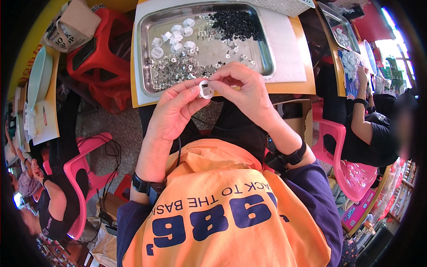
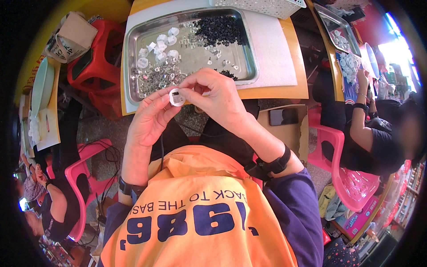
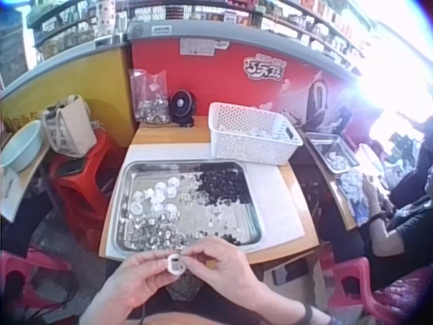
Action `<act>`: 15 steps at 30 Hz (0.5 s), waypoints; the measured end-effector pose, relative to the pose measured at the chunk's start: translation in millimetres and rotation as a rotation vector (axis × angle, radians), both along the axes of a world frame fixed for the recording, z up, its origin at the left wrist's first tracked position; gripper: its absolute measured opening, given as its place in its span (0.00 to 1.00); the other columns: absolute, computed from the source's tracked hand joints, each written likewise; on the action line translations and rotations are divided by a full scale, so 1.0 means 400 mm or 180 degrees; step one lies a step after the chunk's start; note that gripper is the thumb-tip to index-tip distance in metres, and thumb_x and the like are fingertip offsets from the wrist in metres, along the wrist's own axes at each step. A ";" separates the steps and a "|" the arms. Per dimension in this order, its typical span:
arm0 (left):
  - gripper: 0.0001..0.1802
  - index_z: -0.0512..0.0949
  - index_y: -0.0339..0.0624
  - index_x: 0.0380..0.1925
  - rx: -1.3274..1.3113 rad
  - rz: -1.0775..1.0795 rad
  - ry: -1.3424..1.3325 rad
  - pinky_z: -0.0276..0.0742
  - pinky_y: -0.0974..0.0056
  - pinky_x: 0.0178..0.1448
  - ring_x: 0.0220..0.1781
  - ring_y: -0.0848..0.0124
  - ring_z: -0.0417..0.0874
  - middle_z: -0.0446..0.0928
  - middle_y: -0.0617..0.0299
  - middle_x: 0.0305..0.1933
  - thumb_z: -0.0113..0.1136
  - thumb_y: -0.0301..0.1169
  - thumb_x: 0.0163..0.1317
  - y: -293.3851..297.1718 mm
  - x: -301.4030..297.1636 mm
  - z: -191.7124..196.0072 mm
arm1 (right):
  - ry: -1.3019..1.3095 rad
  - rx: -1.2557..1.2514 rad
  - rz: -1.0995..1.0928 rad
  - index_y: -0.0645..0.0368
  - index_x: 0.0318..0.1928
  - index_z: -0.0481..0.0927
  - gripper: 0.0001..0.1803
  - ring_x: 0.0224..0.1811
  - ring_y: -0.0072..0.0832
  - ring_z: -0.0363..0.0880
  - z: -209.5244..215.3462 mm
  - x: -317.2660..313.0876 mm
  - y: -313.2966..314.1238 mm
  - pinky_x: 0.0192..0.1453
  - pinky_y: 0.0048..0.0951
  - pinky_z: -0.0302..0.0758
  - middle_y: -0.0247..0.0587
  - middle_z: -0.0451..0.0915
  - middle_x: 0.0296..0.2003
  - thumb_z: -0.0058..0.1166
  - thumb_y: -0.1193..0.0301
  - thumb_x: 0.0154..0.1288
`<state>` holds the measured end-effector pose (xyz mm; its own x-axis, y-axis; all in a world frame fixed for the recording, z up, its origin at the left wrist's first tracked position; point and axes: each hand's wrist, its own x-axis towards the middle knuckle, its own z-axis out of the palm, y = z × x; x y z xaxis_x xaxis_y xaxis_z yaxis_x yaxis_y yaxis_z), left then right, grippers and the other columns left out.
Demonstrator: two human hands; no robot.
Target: Sorting and inspecting small white and black plastic components from a metal tray.
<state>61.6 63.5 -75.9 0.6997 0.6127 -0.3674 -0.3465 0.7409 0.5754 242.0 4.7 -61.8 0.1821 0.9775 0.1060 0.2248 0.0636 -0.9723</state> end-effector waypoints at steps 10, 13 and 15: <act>0.15 0.74 0.30 0.48 0.0420 -0.0038 0.0198 0.79 0.66 0.54 0.48 0.71 0.80 0.78 0.54 0.46 0.53 0.23 0.62 -0.010 0.008 -0.011 | -0.1111 0.0523 0.0313 0.62 0.32 0.76 0.08 0.26 0.30 0.77 0.014 -0.005 -0.003 0.31 0.27 0.75 0.41 0.75 0.29 0.60 0.77 0.51; 0.15 0.74 0.29 0.49 0.0341 -0.0160 0.0161 0.78 0.66 0.54 0.47 0.71 0.81 0.78 0.54 0.46 0.54 0.24 0.62 -0.011 0.003 -0.009 | -0.0981 0.0432 0.0476 0.63 0.32 0.75 0.08 0.26 0.29 0.76 0.006 0.003 -0.001 0.31 0.27 0.74 0.40 0.74 0.28 0.60 0.78 0.51; 0.16 0.74 0.29 0.48 0.0279 -0.0228 0.0129 0.79 0.66 0.54 0.46 0.71 0.81 0.78 0.55 0.46 0.54 0.24 0.61 -0.012 0.002 -0.006 | -0.0917 0.0441 0.0534 0.63 0.32 0.76 0.07 0.26 0.28 0.76 0.001 0.008 -0.003 0.31 0.26 0.74 0.40 0.74 0.28 0.60 0.78 0.51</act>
<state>62.2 58.9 -78.3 0.7286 0.5925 -0.3437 -0.2695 0.7092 0.6514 245.4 3.5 -61.4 -0.0363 0.9641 0.2632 0.4635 0.2496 -0.8502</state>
